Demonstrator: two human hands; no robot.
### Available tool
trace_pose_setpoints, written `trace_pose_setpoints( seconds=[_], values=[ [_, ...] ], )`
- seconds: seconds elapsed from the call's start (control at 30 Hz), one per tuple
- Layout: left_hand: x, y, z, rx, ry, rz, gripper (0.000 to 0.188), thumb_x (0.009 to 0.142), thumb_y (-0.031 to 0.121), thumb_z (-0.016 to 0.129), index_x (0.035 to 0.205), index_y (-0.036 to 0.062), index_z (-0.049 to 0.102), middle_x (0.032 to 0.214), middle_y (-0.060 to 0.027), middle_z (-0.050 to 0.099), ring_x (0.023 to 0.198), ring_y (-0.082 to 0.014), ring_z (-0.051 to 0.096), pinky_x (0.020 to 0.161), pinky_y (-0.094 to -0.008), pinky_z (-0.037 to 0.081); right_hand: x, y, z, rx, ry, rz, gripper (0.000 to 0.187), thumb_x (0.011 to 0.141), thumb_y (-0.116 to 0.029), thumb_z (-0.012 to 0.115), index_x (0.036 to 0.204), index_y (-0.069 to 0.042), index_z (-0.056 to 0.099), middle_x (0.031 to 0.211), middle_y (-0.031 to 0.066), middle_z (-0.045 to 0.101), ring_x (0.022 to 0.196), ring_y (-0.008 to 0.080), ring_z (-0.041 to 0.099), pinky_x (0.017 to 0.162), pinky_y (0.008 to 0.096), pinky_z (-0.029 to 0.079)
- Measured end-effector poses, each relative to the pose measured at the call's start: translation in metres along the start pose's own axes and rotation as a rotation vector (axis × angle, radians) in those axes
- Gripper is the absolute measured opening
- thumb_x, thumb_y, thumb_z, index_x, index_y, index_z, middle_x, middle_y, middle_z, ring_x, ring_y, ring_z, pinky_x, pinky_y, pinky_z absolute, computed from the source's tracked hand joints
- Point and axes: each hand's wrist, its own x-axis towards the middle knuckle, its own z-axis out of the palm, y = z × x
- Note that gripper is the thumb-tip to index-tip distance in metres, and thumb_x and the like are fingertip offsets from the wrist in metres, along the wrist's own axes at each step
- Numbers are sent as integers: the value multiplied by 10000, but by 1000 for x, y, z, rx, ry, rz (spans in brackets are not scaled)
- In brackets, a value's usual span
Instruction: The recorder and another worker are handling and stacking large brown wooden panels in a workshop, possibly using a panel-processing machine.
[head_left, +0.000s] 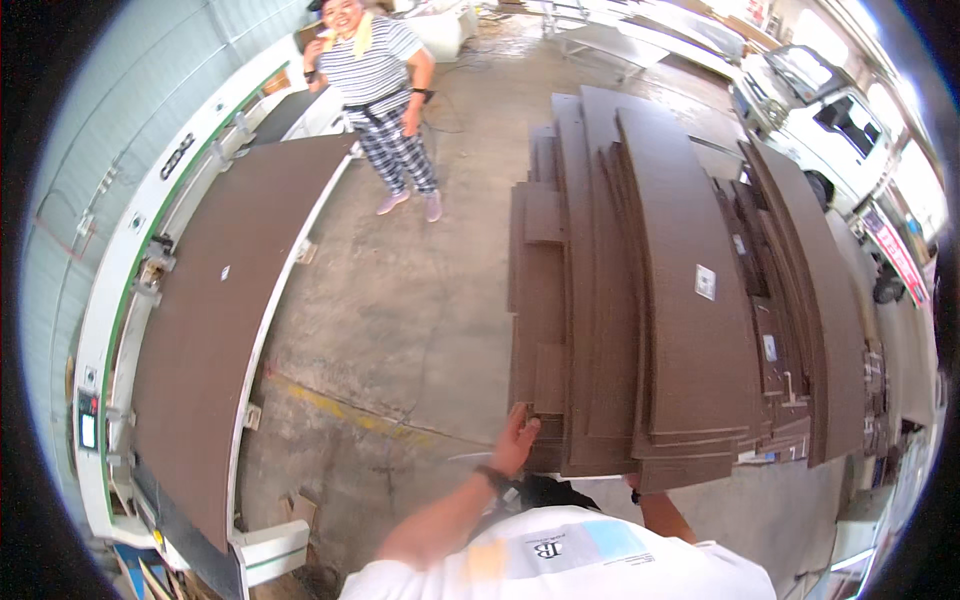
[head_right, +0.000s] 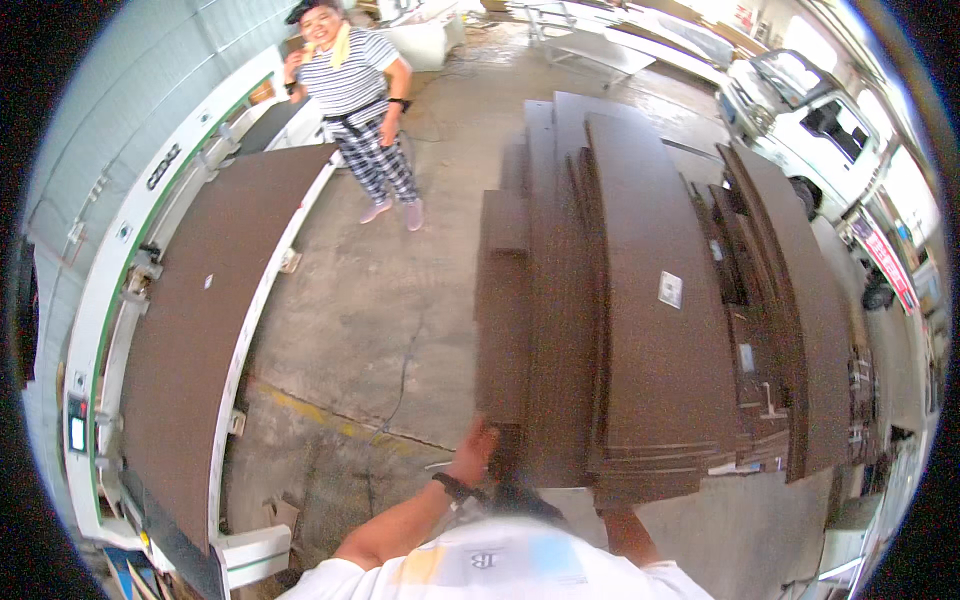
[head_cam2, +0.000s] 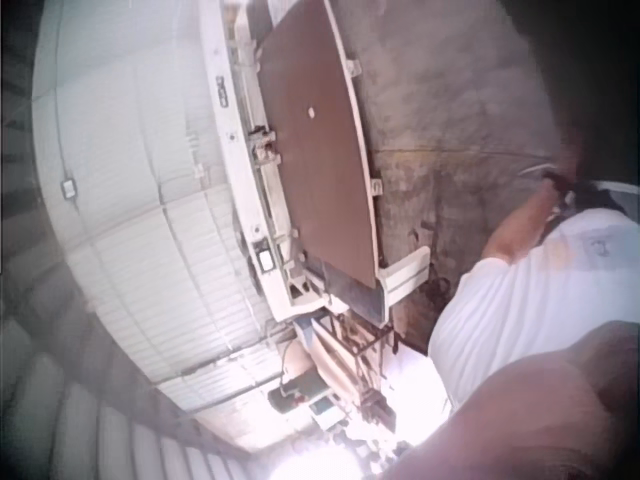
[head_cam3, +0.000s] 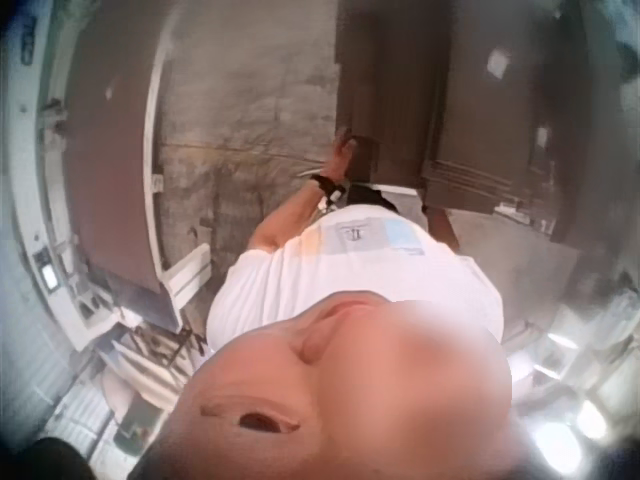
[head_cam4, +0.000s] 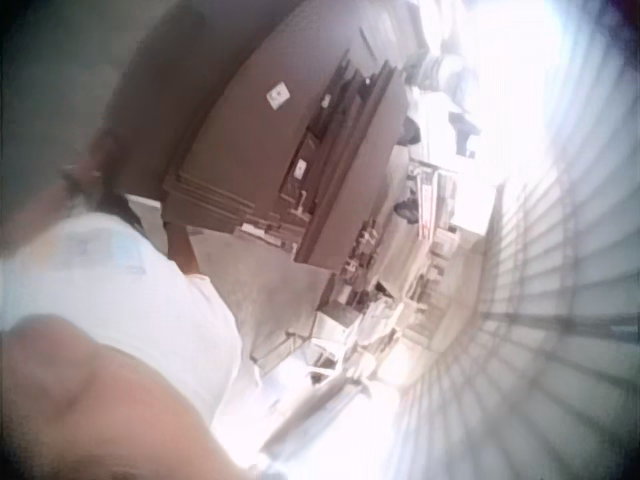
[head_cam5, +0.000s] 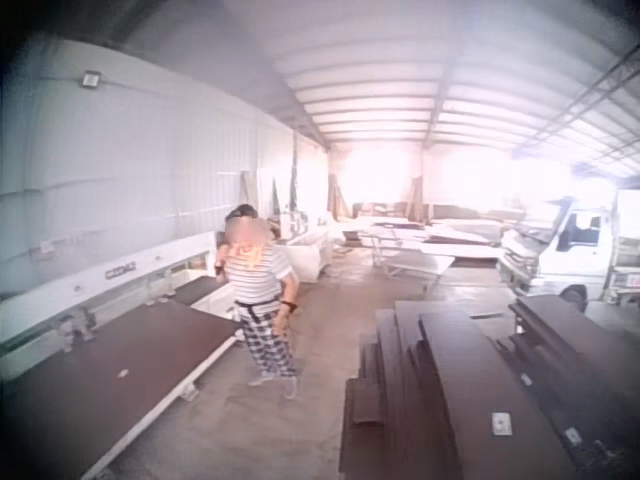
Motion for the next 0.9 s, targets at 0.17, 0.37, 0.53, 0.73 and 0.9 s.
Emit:
trace_pose_setpoints(
  seconds=[0.17,0.37,0.53,0.73,0.9],
  values=[
    [25,51,25,322,-51,15,606,925,365,467,1340,-43,298,1360,-180,378,1271,-255,337,1044,-350,269,13,-12,-13,60,36,32,610,876,-430,403,1374,-91,310,1450,124,245,1309,312,263,1075,413,215],
    [77,24,-30,302,-117,81,539,933,259,493,1389,77,270,1335,-83,417,1175,-161,421,953,-287,354,50,-53,-17,76,52,-35,623,875,-437,404,1386,-98,292,1466,117,212,1331,300,229,1089,400,191],
    [35,55,-51,419,-118,58,552,905,291,519,1377,96,308,1208,-82,508,1002,-149,517,795,-289,425,62,-69,-68,81,-46,134,692,861,-541,356,1403,-124,250,1461,102,234,1335,277,224,1100,409,142],
    [-58,-32,-206,548,158,-121,499,894,285,505,1327,80,365,1161,-127,546,812,-165,605,605,-274,465,97,-117,-98,-265,267,-21,663,819,-583,401,1231,-77,521,1338,136,436,1225,300,402,1033,432,283],
    [-62,-60,-221,341,185,-155,438,896,259,496,1271,50,406,1077,-124,611,681,-177,636,513,-266,471,130,-99,-107,-285,287,62,632,805,-576,430,1093,-48,621,1261,158,505,1180,312,450,995,429,333]
  ],
)
